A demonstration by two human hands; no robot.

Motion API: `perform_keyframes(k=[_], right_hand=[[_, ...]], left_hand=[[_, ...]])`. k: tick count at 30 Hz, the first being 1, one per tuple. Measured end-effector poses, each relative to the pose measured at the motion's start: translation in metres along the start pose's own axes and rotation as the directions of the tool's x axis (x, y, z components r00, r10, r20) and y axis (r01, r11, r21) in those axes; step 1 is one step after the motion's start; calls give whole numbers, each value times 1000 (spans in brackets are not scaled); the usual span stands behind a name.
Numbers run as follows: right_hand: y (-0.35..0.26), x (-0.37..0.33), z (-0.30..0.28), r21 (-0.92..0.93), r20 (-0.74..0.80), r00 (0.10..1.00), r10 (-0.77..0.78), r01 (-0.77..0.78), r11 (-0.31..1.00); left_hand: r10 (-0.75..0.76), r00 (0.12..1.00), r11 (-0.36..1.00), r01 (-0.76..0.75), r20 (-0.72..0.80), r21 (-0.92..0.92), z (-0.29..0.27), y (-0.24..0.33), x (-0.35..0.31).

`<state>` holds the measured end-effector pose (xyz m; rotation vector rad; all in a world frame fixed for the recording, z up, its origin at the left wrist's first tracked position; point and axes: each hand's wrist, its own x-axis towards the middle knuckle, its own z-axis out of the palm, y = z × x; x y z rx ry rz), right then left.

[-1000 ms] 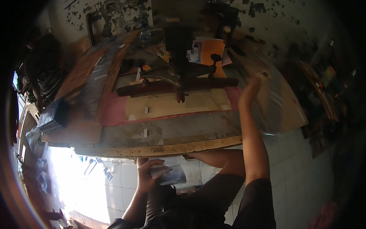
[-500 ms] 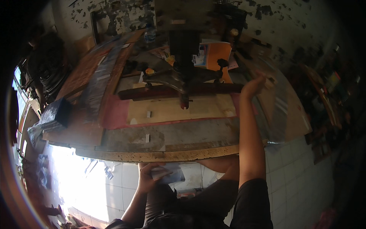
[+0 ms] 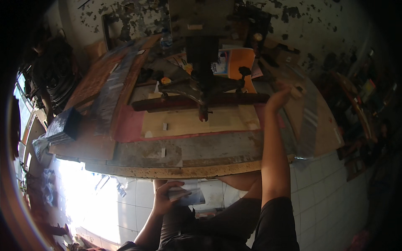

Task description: The person operates a manual press machine by repeatedly pushing down the lever to process small items placed on the work surface. They handle a stack of small rectangular objects and a clear plastic sheet, placing them under the press head and cycling the machine.

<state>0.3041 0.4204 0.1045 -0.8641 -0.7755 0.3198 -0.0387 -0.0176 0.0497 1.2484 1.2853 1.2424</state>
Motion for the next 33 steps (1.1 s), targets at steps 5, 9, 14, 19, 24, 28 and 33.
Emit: perform_keyframes(k=[5,9,14,19,24,28,33], right_hand=[[7,7,2,-121,37,998,-48,52,991],[15,14,-12,-92,39,999,6,-2,996],[-10,-2,-2,-10,-34,999,39,-39,999],[2,2,3,-139,98,981,-170,182,973],[11,-10,-6,-293,258,962,-84,161,943],[-9,-12,-14,-452,319,939,-127,269,851],[-100,-47,-34,-541,512,859,27,298,786]], left_hand=[[-20,999,998,18,28,53,5,9,6],[-3,994,998,-5,106,70,11,9,11],[54,997,980,-64,57,190,8,13,-3],[48,992,992,-61,114,112,9,8,0],[64,989,989,-80,130,121,11,11,-3],[58,986,991,-76,157,111,15,18,-9],[89,990,984,-105,113,141,12,34,-24]])
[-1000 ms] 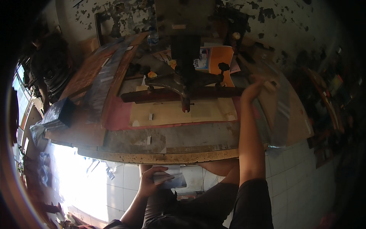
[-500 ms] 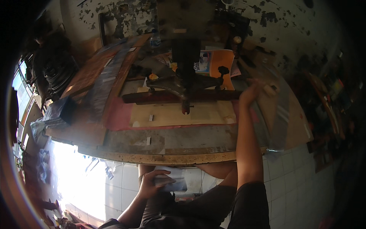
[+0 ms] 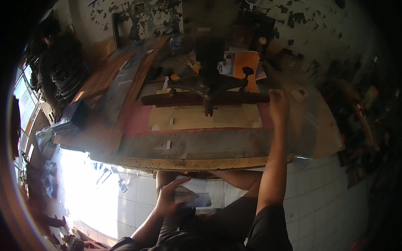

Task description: The person operates a manual press machine by repeatedly pushing down the lever to process small items placed on the work surface. They handle a stack of small rectangular objects and a clear plastic sheet, placing them under the press head and cycling the machine.

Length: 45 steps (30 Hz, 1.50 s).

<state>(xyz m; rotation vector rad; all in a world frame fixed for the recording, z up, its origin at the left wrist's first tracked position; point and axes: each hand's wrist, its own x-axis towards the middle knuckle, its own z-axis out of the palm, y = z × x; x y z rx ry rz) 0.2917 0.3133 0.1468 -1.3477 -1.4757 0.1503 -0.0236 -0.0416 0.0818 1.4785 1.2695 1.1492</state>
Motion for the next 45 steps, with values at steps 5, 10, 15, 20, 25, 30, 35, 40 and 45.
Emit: perform_keyframes(k=[5,10,15,20,25,30,35,40,45], right_hand=[[-62,-179,-95,469,861,410,-301,-410,782],[-52,-308,-85,400,891,417,-179,-536,743],[-58,-338,-75,319,946,319,50,-948,12],[-56,-323,-74,612,733,612,297,-784,106],[-87,-299,-94,673,517,800,304,-600,433],[-87,-282,-108,580,247,901,357,-432,691],[-101,-234,-132,578,177,956,235,-294,761],[-58,-204,-112,418,46,971,234,-232,878],[-14,-207,-105,-384,106,992,-68,104,917]], left_hand=[[6,1000,989,-7,-4,-150,-4,1,1],[-30,991,960,64,128,-272,8,-7,4],[-36,914,994,74,404,-80,16,-1,8],[-106,842,993,113,528,19,15,1,-2],[-18,829,998,46,560,-37,11,-10,-21],[71,789,994,-8,610,-105,11,-16,-23],[121,811,991,-68,572,-113,20,-8,-19],[-19,831,994,74,556,-76,34,-5,5],[-84,808,981,170,583,-95,38,-23,11]])
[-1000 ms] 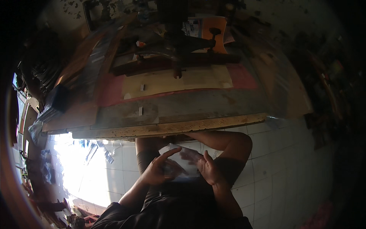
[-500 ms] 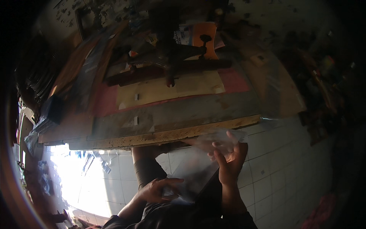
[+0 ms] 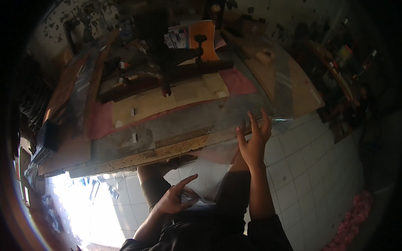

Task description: The person operates a manual press machine by repeatedly pushing down the lever to process small items placed on the work surface. They handle a stack of small rectangular objects and a clear plastic sheet, placing them under the press head and cycling the machine.

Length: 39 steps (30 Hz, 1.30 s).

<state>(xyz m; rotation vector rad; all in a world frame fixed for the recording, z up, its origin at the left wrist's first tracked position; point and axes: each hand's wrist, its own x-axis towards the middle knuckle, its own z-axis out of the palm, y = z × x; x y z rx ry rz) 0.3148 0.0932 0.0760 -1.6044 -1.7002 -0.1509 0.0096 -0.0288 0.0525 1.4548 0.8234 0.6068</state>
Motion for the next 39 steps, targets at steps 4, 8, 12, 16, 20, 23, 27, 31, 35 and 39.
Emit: perform_keyframes(k=[4,8,12,16,20,23,27,31,35,39], right_hand=[[11,-2,6,-72,121,989,-90,99,992],[6,5,6,-20,95,994,-50,53,998],[1,9,1,16,95,992,-89,88,996],[1,9,0,81,102,990,-97,88,993],[-1,2,-10,422,133,991,31,-85,902],[-36,-16,-60,910,301,953,36,-298,289],[-10,-59,-93,869,317,800,-509,-460,-182],[-20,-67,-108,797,601,736,-311,-578,174],[-38,-70,-78,711,703,710,-34,-701,51],[-47,-73,-33,781,590,800,108,-600,174]], left_hand=[[-18,1000,1000,18,-2,3,-1,-1,-1],[-12,1000,1000,12,-2,12,-2,-7,0],[1,1000,1000,-1,-2,24,-5,-4,2],[-18,999,1000,17,-31,-15,-3,-2,5],[-52,998,997,50,-36,-55,-2,-9,1],[-90,995,996,89,-43,-28,-1,-8,-2],[-127,990,983,117,62,142,-3,-4,-8],[-24,987,984,-5,161,177,-4,4,-13],[-24,990,991,6,138,133,-8,-8,-19],[-188,980,975,179,64,130,-16,-12,-31]])
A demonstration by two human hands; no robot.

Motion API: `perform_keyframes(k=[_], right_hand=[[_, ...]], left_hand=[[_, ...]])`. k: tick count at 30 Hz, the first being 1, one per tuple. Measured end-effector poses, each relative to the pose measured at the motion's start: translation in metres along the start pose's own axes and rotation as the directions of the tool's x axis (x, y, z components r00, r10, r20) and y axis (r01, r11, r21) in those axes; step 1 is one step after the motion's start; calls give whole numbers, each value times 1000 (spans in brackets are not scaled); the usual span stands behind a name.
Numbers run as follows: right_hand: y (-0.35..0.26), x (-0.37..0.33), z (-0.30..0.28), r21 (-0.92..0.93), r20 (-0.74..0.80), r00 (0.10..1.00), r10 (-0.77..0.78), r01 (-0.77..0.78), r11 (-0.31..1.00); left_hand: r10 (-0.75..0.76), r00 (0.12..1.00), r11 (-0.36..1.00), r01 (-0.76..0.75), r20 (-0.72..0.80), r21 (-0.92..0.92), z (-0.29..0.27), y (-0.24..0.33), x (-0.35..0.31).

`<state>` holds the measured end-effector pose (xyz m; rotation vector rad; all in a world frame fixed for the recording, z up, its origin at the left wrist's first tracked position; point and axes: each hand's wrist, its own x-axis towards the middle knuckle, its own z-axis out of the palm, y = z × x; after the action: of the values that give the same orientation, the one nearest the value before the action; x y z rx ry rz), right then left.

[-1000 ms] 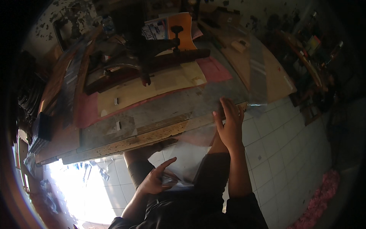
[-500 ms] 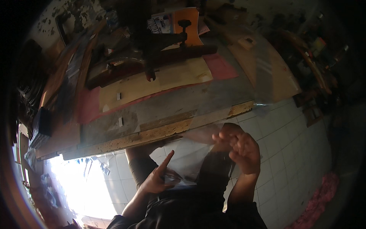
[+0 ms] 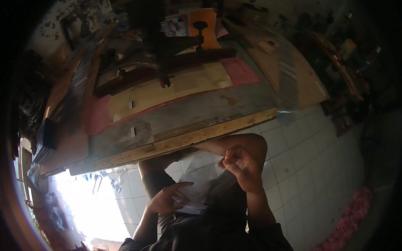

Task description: The person operates a manual press machine by repeatedly pushing down the lever to process small items placed on the work surface. They handle a stack of small rectangular objects and a clear plastic sheet, placing them under the press head and cycling the machine.

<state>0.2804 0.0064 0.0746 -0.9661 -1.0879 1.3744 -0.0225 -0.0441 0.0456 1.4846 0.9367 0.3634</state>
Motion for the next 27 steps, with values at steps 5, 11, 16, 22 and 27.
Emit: perform_keyframes(k=[5,11,16,22,27], right_hand=[[-19,32,31,35,20,974,-224,224,974],[-37,79,76,63,112,933,-341,336,940],[-44,125,107,14,213,863,-457,465,885],[-49,156,161,-14,244,759,-604,625,780],[-1,188,172,-654,490,580,-650,738,166]], left_hand=[[25,967,998,-38,-254,-48,-4,-10,-3],[67,942,968,-142,-329,-209,6,-35,11],[28,878,943,-182,-479,-278,25,-56,24],[17,834,916,-234,-551,-326,31,-60,18],[13,828,889,-266,-561,-372,27,-55,11]])
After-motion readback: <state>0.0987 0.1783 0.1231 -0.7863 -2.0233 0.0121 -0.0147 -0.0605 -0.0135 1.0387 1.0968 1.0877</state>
